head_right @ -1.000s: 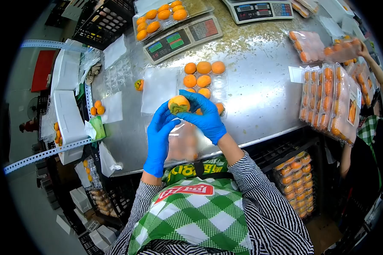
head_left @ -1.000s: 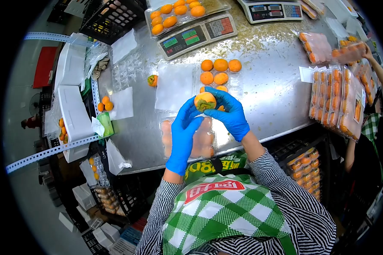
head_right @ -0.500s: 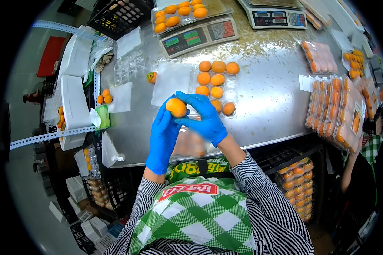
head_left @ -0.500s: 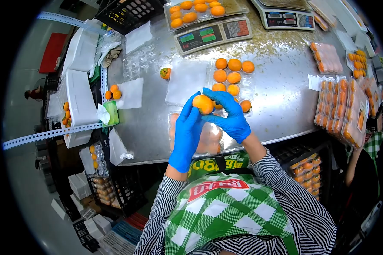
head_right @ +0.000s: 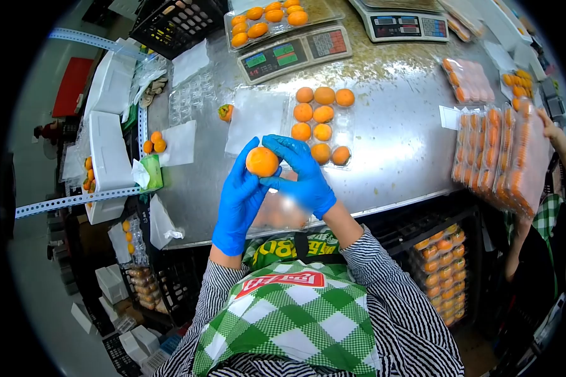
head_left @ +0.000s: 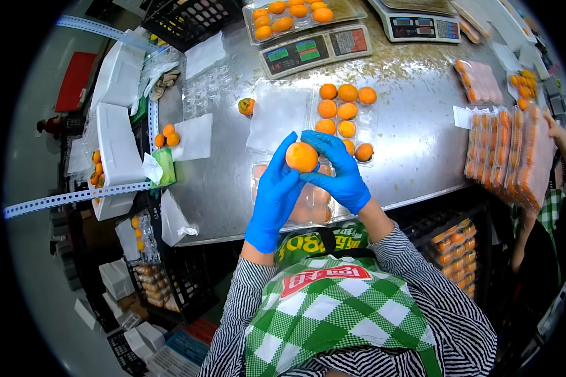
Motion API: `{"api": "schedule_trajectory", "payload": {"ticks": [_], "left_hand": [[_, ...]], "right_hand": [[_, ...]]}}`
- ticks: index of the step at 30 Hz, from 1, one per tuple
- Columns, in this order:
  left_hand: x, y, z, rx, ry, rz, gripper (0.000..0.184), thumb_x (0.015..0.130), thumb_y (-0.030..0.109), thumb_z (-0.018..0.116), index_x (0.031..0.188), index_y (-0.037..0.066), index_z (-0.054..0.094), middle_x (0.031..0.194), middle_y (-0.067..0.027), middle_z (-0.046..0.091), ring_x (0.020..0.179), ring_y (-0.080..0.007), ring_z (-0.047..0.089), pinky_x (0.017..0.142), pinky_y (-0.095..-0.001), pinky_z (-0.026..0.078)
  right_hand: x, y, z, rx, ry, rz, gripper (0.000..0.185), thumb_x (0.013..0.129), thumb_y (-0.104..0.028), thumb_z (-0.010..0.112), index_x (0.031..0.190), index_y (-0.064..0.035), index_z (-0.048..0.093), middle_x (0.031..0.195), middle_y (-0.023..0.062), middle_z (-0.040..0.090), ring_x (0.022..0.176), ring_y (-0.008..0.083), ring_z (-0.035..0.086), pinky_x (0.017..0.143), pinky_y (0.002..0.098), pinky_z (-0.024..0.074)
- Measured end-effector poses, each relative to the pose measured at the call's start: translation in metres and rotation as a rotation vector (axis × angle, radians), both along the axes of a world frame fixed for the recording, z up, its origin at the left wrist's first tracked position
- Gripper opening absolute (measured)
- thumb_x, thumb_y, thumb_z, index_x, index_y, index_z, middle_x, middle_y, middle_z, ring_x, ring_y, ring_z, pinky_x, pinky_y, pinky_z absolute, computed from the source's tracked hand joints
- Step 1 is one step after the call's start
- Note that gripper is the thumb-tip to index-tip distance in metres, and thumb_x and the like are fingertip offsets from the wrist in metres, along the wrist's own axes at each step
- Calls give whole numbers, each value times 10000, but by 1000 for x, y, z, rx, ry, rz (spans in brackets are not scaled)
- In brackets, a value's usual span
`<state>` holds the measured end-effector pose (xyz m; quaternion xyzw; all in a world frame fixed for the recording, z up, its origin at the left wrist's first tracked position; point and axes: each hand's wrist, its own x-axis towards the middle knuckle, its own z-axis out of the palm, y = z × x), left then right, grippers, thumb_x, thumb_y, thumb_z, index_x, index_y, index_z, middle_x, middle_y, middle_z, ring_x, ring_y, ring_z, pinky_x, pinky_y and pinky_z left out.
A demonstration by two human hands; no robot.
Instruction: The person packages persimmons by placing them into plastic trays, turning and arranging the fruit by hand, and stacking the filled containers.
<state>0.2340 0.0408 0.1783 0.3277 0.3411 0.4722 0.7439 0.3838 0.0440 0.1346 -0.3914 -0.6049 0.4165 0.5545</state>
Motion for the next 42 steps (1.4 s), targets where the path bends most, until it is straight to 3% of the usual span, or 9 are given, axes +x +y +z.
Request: {"api": "schedule_trajectory", "payload": {"ticks": [11,17,21,25,29,31,32,38,42], "left_hand": [[-29,-3,7,75,7,-72,628,850,166,593,1377,-23,308,1329,-156,421,1171,-284,497,964,-400,450],[-61,-2,-4,-24,112,-38,504,921,208,499,1347,-28,369,1286,-158,468,1147,-257,517,922,-351,481],[-99,-1,-16,-44,192,2,440,941,240,476,1316,11,448,1252,-126,509,1124,-216,530,937,-325,450],[-163,13,-34,21,432,158,399,935,237,485,1245,-13,508,1182,-129,565,1051,-209,575,886,-320,467],[-206,12,-59,-28,548,182,365,933,245,464,1177,-13,551,1121,-131,601,988,-206,602,853,-321,473],[-210,8,-77,-98,557,175,348,928,247,474,1141,-10,573,1089,-125,616,949,-197,614,826,-316,481],[-207,4,-84,-115,547,141,331,928,237,483,1124,-10,582,1055,-115,626,915,-179,617,800,-296,483],[-182,-5,-94,-127,564,-25,277,930,218,504,1054,-1,618,937,-76,651,800,-114,606,721,-245,480],[-176,3,-98,-70,628,-45,295,923,217,484,1062,-11,611,970,-103,651,854,-167,634,770,-284,503]], "right_hand": [[-23,-15,9,156,-121,-106,597,677,-106,755,1234,-97,542,1225,65,537,1090,242,499,947,351,387],[-52,-22,9,23,-143,-61,611,694,-110,755,1258,-103,522,1204,82,551,1091,245,504,955,352,384],[-62,-21,-2,-238,180,-9,592,719,-19,726,1264,-52,497,1279,71,512,1124,186,513,963,300,414],[-36,-26,-18,-346,581,-353,509,770,30,633,1255,-20,485,1246,90,527,1110,181,525,930,304,443],[-10,-53,-42,-421,566,-461,453,767,-1,645,1202,-9,516,1171,72,565,1025,148,557,808,250,459],[-7,-69,-51,-549,522,-492,517,766,18,645,1250,30,464,1181,109,539,1023,180,565,890,286,469],[-8,-76,-61,-559,486,-535,463,759,11,657,1193,35,496,1134,105,552,977,174,578,860,287,486],[-12,-83,-66,-638,277,-710,569,669,-60,779,1162,-17,498,1054,91,551,917,170,568,782,282,508],[7,-69,-62,-557,58,-758,645,655,-126,808,1224,-62,511,1074,82,558,855,158,563,756,281,504]]}}
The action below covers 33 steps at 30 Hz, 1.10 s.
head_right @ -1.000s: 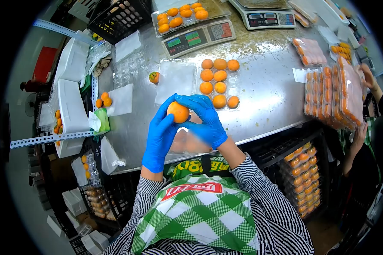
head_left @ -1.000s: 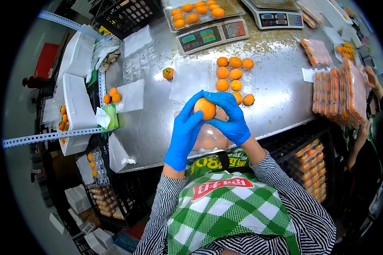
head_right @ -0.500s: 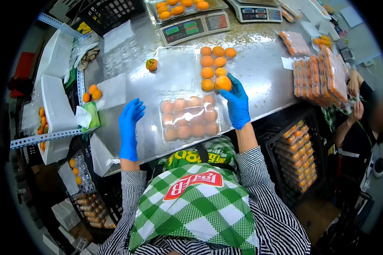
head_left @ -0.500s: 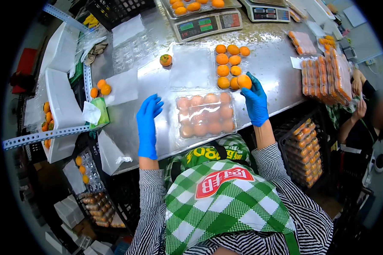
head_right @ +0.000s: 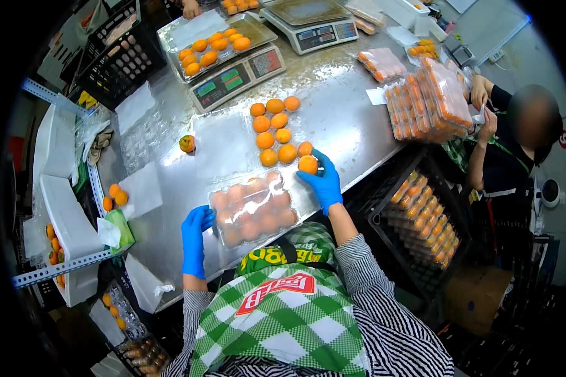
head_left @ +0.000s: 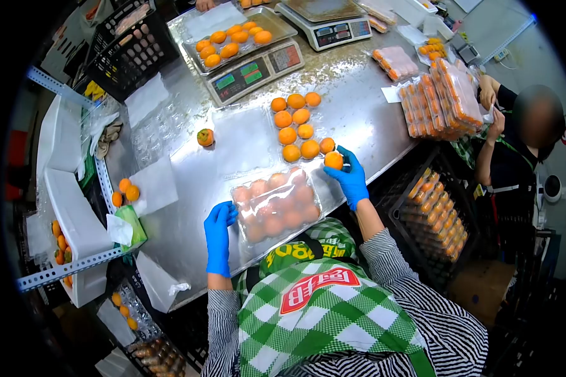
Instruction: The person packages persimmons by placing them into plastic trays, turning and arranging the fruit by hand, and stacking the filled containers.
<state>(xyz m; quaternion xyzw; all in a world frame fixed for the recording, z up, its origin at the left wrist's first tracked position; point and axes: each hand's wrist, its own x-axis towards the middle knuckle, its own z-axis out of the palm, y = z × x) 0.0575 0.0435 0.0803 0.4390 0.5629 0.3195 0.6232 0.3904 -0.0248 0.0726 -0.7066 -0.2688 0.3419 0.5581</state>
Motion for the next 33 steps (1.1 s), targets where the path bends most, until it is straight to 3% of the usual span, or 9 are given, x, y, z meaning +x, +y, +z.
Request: {"api": "schedule_trajectory", "payload": {"ticks": [6,9,12,17,23,25,27,29,33], "left_hand": [[6,4,4,0,25,39,295,926,225,494,1064,-8,612,972,-100,650,859,-163,634,773,-282,503],[1,-6,8,2,54,85,289,925,243,512,1060,11,621,951,-84,643,829,-144,617,750,-283,505],[1,-19,-7,20,88,114,267,909,236,535,1020,16,636,908,-45,639,822,-105,572,755,-261,464],[22,-25,24,75,300,111,261,902,224,542,1042,20,625,880,-114,659,794,-139,615,747,-296,491],[13,-49,18,179,422,194,256,899,228,553,1041,30,632,894,-111,663,808,-156,622,742,-302,491],[12,-57,-11,140,323,230,254,904,224,553,1041,25,633,913,-90,663,814,-156,620,748,-291,490],[-1,-56,12,-21,237,246,263,909,199,552,1057,-8,619,958,-73,643,838,-162,619,760,-289,495],[-7,-63,-1,-27,99,324,272,923,187,521,1085,-17,601,979,-102,638,865,-173,626,759,-296,500],[13,-49,12,-31,147,254,296,933,220,491,1086,-10,598,994,-108,639,872,-163,622,762,-279,490]], "right_hand": [[33,38,7,-69,-250,68,623,677,-176,796,1229,-61,532,1059,93,590,879,165,579,771,292,503],[34,58,8,-10,-163,134,543,710,-157,777,1172,1,538,1083,102,583,954,193,572,836,318,489],[64,64,-39,17,-195,226,464,769,-112,728,1173,4,530,1109,111,576,984,199,564,870,338,478],[80,81,-52,-27,-390,253,541,764,-115,732,1253,-27,516,1203,98,555,998,183,552,863,319,462],[107,108,-101,-64,-474,396,603,736,-51,701,1281,18,453,1213,157,533,1049,225,539,929,368,447],[96,86,-63,-176,-162,345,573,731,-51,661,1258,29,450,1194,165,521,1056,237,535,909,373,459],[75,93,-55,-103,-445,237,588,709,-66,661,1267,-60,475,1208,137,519,1074,265,535,920,374,447],[66,95,-47,124,-297,227,618,688,-21,667,1273,-85,480,1242,106,515,1077,227,534,907,347,454],[47,92,-17,254,-361,170,742,685,39,671,1362,-89,396,1227,86,531,1031,178,542,864,305,451]]}}
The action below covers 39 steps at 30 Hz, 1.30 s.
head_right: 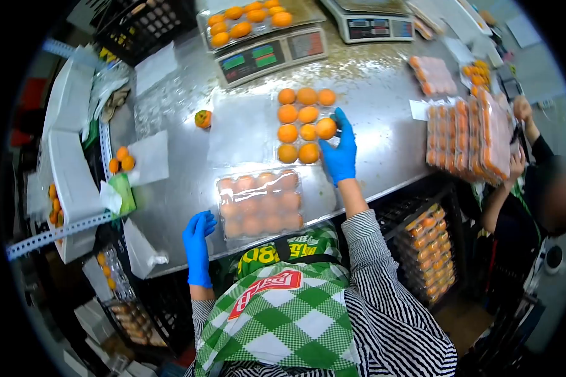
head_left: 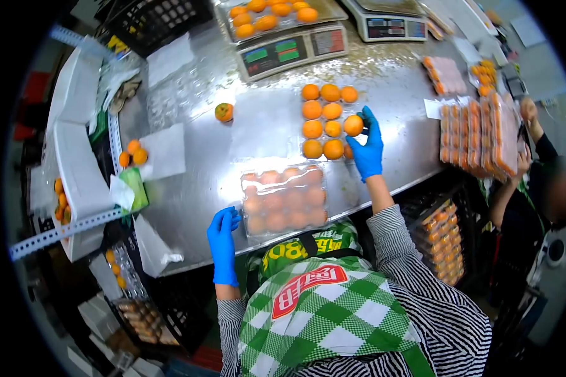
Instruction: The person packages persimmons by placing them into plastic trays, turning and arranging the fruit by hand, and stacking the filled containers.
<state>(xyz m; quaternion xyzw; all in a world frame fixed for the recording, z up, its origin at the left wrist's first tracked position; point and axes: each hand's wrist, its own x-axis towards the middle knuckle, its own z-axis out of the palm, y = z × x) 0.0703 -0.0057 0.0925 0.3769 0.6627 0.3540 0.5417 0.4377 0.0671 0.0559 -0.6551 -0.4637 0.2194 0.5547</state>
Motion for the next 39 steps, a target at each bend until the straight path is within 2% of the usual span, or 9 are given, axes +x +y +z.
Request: {"api": "schedule_trajectory", "payload": {"ticks": [4,9,12,15,18,23,26,32,39], "left_hand": [[20,29,18,33,-31,-139,286,932,221,503,1070,-6,608,989,-95,641,871,-153,613,759,-276,475],[47,45,21,74,-59,-334,273,926,211,524,1060,-8,616,988,-88,642,867,-139,600,743,-268,462],[55,46,16,64,-74,-406,277,924,211,528,1060,-12,617,986,-92,644,861,-141,602,743,-266,463],[58,46,12,44,-91,-424,282,922,212,531,1063,-16,617,986,-94,645,851,-143,605,742,-265,465],[63,47,11,26,-84,-442,282,920,210,532,1062,-18,618,986,-94,646,842,-143,607,740,-265,466],[65,46,9,8,-56,-438,281,917,209,540,1060,-20,620,977,-93,647,837,-145,609,737,-264,467],[60,47,8,8,-29,-408,280,915,207,547,1061,-21,619,972,-94,648,837,-146,608,734,-265,467],[45,37,2,-12,-36,-307,287,917,205,549,1076,-27,609,973,-90,647,841,-148,604,732,-267,466],[44,36,7,-21,-73,-278,292,914,207,555,1086,-24,605,991,-90,641,860,-148,603,748,-266,467]], "right_hand": [[-25,-6,14,-6,-58,-79,796,674,22,685,1390,-100,359,1200,92,540,1028,173,530,837,300,448],[-22,-27,6,-99,-170,-205,832,642,-196,810,1358,-73,403,1061,89,541,877,193,504,770,306,458],[-11,-35,2,-208,-358,-275,758,648,-235,808,1301,-52,467,1031,105,539,891,205,518,778,323,468],[5,-33,-7,-308,-246,-308,694,635,-294,802,1224,-55,521,1016,148,536,958,307,520,842,398,443],[10,-20,-16,-252,-132,-329,629,622,-318,807,1134,-49,561,1026,162,542,954,324,529,842,406,446],[6,7,-27,-464,-266,-244,594,648,-391,765,1124,-96,566,1056,164,540,989,339,511,862,429,435],[2,15,-24,-526,-350,-263,572,666,-410,743,1124,-112,573,1099,141,517,1026,332,483,883,448,401],[-21,12,-2,-468,-772,-1,520,678,-370,704,1135,-153,584,1060,85,490,986,282,465,808,447,350],[-31,39,-12,-592,-1049,1,321,716,-343,654,928,-105,612,955,73,537,939,268,478,756,445,349]]}}
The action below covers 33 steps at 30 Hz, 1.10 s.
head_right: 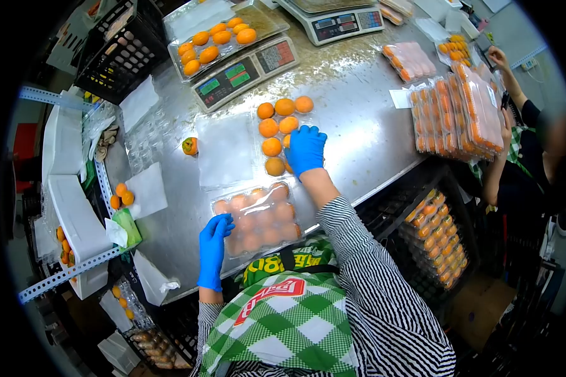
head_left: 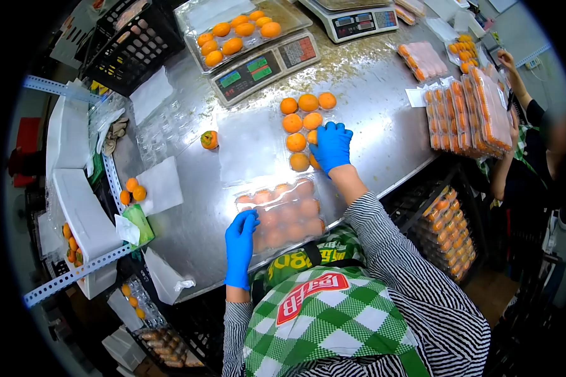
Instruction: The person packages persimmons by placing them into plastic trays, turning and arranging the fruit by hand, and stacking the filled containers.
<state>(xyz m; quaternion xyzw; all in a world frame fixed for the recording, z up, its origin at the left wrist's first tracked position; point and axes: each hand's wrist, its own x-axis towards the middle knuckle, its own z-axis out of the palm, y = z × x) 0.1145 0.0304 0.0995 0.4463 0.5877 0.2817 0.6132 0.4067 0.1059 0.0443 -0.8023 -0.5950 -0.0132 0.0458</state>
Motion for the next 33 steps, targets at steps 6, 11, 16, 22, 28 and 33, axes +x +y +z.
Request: {"api": "schedule_trajectory", "payload": {"ticks": [6,11,16,22,28,33], "left_hand": [[11,10,11,11,-16,-17,274,914,189,545,1090,-12,608,993,-91,640,863,-151,606,759,-268,472],[33,24,24,18,-89,-68,291,908,158,545,1150,-2,580,997,-88,630,878,-155,608,776,-264,478],[69,34,51,53,-206,-33,463,897,145,567,1322,28,426,1008,-102,605,891,-158,604,798,-270,486],[56,39,44,-108,-480,76,509,920,198,544,1359,19,359,1112,-113,575,948,-171,599,803,-283,507],[52,35,40,-118,-559,88,522,917,184,547,1365,7,344,1178,-147,542,1041,-209,575,881,-315,489],[51,30,27,-94,-726,57,508,937,233,503,1362,3,348,1189,-181,541,1050,-258,576,900,-360,482]], "right_hand": [[7,-7,-10,103,91,51,320,783,-385,603,901,-89,627,926,97,549,897,283,493,732,455,353],[-4,-15,1,436,650,192,299,854,-323,580,895,-27,587,927,148,555,854,311,512,727,423,393],[-58,-40,36,350,1219,336,287,907,-268,537,1002,1,566,926,161,547,854,278,539,764,364,426],[-76,-56,43,231,1447,394,321,864,-213,609,1131,-40,562,967,97,597,876,200,573,765,295,446],[-73,-57,65,121,1607,337,604,799,-202,688,1343,-112,442,1149,51,577,1001,134,543,826,256,433],[-93,-56,78,252,1447,419,618,762,-181,715,1321,-100,467,1130,63,557,1006,168,539,836,277,435]]}}
